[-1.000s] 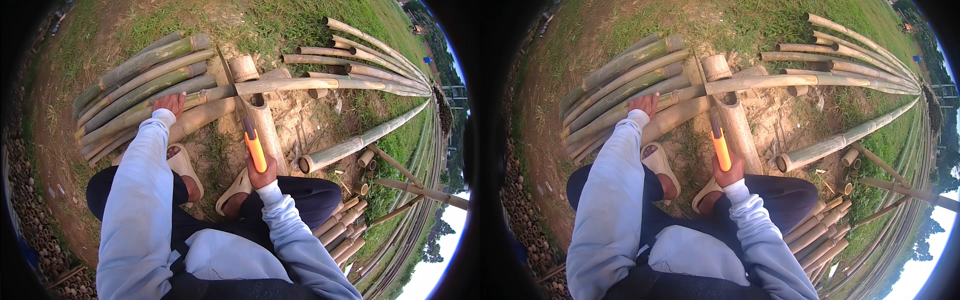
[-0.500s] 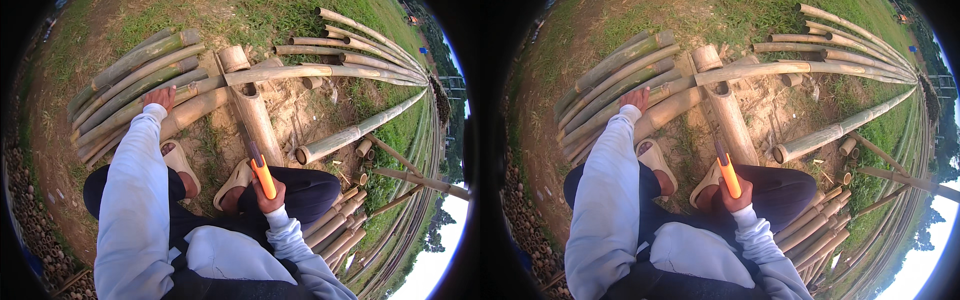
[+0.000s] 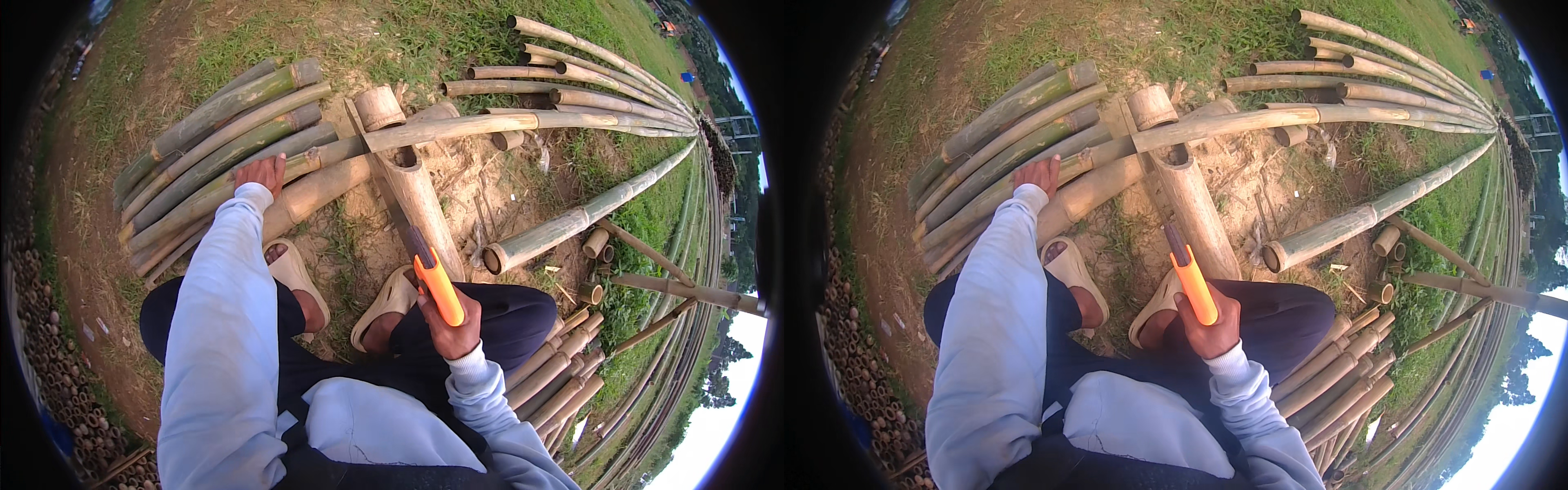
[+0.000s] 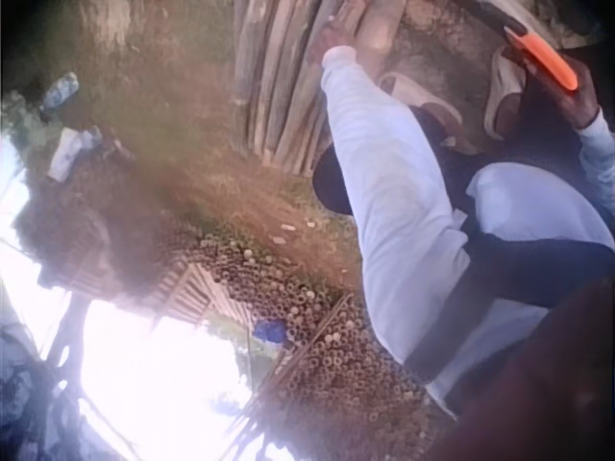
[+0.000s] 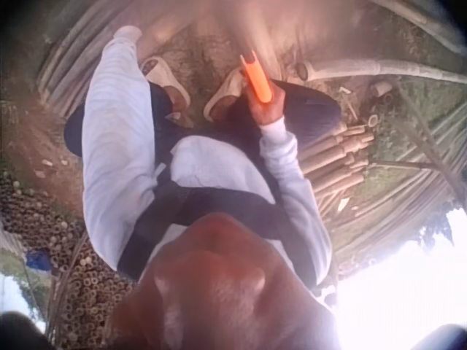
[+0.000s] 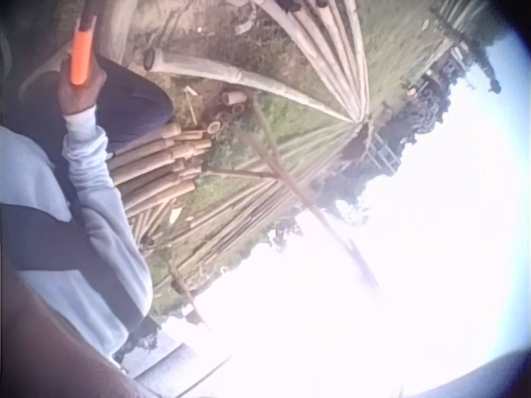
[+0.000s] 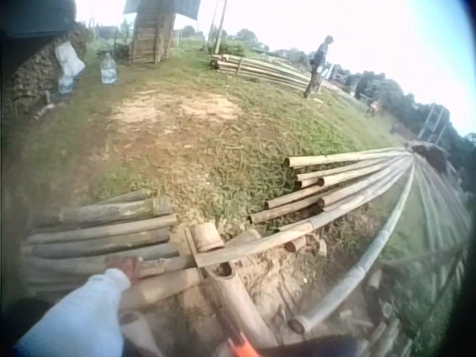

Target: The person sits on the ground and uses a hand saw to cut bamboo poles into shorter sections. They repeatedly position each pole on a support, saw through it, and place the cut pieces aside.

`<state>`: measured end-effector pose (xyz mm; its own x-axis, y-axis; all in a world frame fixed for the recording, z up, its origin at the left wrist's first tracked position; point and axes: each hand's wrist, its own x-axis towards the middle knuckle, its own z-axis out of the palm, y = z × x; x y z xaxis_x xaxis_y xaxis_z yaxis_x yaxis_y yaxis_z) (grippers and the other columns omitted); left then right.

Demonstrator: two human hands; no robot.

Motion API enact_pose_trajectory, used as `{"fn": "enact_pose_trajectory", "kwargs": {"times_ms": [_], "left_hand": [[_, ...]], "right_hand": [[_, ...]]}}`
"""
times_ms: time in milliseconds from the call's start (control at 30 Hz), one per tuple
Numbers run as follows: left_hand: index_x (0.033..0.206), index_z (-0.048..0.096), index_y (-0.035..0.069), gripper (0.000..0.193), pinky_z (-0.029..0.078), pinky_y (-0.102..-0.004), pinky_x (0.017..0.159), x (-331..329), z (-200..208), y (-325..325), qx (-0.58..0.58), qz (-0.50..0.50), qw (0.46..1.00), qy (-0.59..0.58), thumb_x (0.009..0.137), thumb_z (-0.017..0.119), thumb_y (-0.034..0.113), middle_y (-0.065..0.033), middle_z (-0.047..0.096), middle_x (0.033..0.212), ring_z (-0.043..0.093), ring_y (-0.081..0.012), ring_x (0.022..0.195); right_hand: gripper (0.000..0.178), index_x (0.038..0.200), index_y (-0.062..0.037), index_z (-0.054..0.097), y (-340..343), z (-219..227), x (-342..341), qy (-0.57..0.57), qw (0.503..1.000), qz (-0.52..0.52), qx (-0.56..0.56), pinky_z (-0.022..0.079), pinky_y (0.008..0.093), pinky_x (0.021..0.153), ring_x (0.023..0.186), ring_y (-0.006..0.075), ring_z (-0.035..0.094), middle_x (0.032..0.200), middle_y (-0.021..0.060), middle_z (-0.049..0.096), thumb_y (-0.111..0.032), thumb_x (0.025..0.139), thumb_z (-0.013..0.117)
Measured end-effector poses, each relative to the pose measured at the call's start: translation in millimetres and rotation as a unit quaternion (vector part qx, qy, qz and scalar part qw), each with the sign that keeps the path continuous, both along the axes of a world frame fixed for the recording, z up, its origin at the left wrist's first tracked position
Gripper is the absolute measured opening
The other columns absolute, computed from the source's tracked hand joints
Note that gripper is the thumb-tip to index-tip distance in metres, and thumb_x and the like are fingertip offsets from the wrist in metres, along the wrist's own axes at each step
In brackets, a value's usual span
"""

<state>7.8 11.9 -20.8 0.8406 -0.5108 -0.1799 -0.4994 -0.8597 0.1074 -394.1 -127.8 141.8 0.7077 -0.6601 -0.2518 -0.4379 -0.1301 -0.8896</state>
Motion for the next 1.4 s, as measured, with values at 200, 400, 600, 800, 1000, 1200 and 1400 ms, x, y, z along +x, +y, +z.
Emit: {"fn": "enact_pose_trajectory", "kwargs": {"times_ms": [200,400,600,800,1000,1200,1400], "left_hand": [[0.107,0.075,0.009,0.064,0.05,-0.0532,0.098,-7.1,-0.6,-5.2,-0.003,-0.002,1.0,0.024,0.108,0.029,0.053,-0.0235,0.073,0.106,0.069,-0.0419,0.104],[0.104,0.075,0.008,0.064,0.048,-0.0529,0.1,5.9,-6.1,-1.0,-0.01,0.0,1.0,0.024,0.107,0.032,0.055,-0.0215,0.074,0.108,0.068,-0.0402,0.107],[0.109,0.074,0.01,0.063,0.048,-0.0528,0.099,4.4,4.4,-9.9,0.034,0.004,0.999,0.039,0.107,0.032,0.057,-0.0207,0.074,0.109,0.068,-0.0403,0.108],[0.117,0.069,0.007,0.059,0.05,-0.0553,0.098,-11.5,2.1,-0.6,-0.011,-0.031,0.999,0.012,0.105,0.041,0.057,-0.023,0.073,0.111,0.068,-0.0428,0.106],[0.123,0.064,0.007,0.061,0.049,-0.0533,0.098,1.6,-5.1,22.5,-0.071,-0.08,0.989,0.1,0.095,0.06,0.061,-0.0235,0.07,0.118,0.064,-0.0445,0.113],[0.13,0.061,0.005,0.07,0.047,-0.0509,0.103,8.4,1.1,17.3,-0.012,-0.102,0.963,0.251,0.083,0.079,0.054,-0.0219,0.066,0.132,0.06,-0.044,0.123],[0.13,0.06,0.006,0.072,0.048,-0.0519,0.102,3.4,-17.3,12.5,-0.002,-0.119,0.976,0.185,0.077,0.085,0.049,-0.0181,0.064,0.133,0.06,-0.0411,0.124]], "right_hand": [[0.016,0.102,0.003,0.07,20.7,33.7,-44.4,0.025,1.0,-0.006,-0.006,0.052,0.0321,0.061,0.06,0.019,0.065,0.073,0.0101,0.067,-0.007,0.09,0.074],[0.014,0.096,0.0022,0.069,17.7,36.3,-40.4,0.013,0.999,0.013,-0.041,0.049,0.0341,0.056,0.055,0.0254,0.062,0.068,0.011,0.063,-0.007,0.088,0.075],[0.024,0.109,0.0014,0.072,25.3,88.0,-97.7,0.033,0.987,0.036,-0.156,0.05,0.0317,0.056,0.055,0.021,0.063,0.071,0.0092,0.066,-0.005,0.086,0.075],[0.026,0.113,0.0042,0.071,13.1,63.6,-71.8,-0.006,0.998,-0.023,-0.056,0.049,0.0285,0.063,0.063,0.0134,0.061,0.073,0.007,0.066,-0.004,0.089,0.073],[0.026,0.116,0.0057,0.07,4.7,43.0,-39.7,-0.025,0.999,-0.02,0.012,0.05,0.0261,0.069,0.069,0.01,0.061,0.079,0.0048,0.068,-0.003,0.091,0.072],[0.025,0.116,0.0049,0.069,-2.8,29.6,-9.8,-0.043,0.999,-0.011,0.011,0.048,0.0241,0.069,0.071,0.0068,0.056,0.081,0.0023,0.066,-0.005,0.092,0.072],[0.022,0.111,0.0044,0.069,-8.3,24.6,0.7,-0.03,0.999,0.013,0.002,0.05,0.0262,0.068,0.07,0.0089,0.057,0.079,0.0053,0.066,-0.005,0.092,0.072]]}}
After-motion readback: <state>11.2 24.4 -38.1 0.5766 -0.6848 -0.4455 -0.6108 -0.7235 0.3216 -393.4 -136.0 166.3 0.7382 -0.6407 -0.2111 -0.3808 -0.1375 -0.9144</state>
